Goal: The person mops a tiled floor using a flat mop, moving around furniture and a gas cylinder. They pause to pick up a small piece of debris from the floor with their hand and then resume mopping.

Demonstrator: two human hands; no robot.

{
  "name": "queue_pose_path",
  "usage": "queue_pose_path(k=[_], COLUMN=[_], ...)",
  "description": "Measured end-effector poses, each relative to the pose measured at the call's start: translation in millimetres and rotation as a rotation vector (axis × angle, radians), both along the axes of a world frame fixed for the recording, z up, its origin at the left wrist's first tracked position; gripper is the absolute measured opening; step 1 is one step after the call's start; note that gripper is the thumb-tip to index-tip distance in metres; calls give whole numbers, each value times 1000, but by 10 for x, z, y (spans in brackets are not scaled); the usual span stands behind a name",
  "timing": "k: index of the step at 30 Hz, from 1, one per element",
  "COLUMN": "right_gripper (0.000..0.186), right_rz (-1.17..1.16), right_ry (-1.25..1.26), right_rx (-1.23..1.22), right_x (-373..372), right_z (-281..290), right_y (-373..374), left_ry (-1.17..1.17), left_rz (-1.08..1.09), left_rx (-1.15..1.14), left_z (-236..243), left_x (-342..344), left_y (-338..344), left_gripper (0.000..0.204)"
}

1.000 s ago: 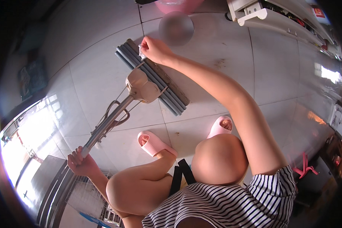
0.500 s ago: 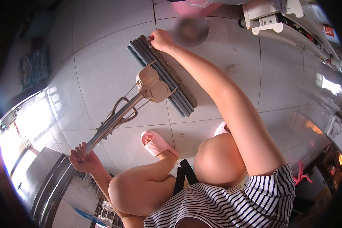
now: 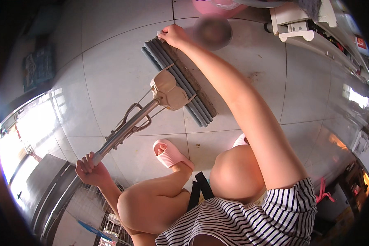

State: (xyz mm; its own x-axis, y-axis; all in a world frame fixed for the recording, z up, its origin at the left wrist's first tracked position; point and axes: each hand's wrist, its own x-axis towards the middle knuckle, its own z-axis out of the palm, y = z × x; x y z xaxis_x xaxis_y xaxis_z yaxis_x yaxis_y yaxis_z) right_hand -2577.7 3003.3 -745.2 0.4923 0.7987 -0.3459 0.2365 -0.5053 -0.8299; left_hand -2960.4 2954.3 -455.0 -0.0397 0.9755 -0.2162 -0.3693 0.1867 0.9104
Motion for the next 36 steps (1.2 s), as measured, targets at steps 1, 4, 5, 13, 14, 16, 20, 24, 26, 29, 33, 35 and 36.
queue_pose_path(k=[1,4,5,13,14,16,20,24,26,29,33,35,36], right_gripper=[21,21,20,20,22,23,23,23,17,16,17,17,16], right_rz=[3,52,58,-2,22,126,210,122,183,187,128,202,250], right_ry=[6,-104,-116,5,32,-32,-144,-199,-158,-86,-37,6,-8], right_rx=[24,86,89,-25,-6,-35,12,52,-18,-47,-10,41,52], right_x=[-21,19,15,200,228,183,-59,-37,9,94,159,103,53], right_z=[-25,-62,-47,338,296,274,220,220,330,354,411,355,264], right_y=[28,13,3,-545,-556,-565,-565,-661,-774,-969,-1049,-1012,-993], left_ry=[-3,-5,0,-12,-33,-2,27,26,45,53,25,39,23], left_rz=[-14,5,20,-19,-38,16,26,30,48,66,33,56,29], left_rx=[8,-7,-16,10,14,-7,3,18,19,13,7,-4,4], left_z=[-31,-79,-57,-31,-50,-69,-5,-14,-25,19,-1,2,2], left_x=[-14,-14,-9,-97,-85,-57,-20,12,0,-11,-63,-41,-44], left_y=[-2,8,13,37,44,28,21,29,2,-6,4,0,6], left_gripper=[39,39,39,39,39,39,39,39,39,39,38,38,38])
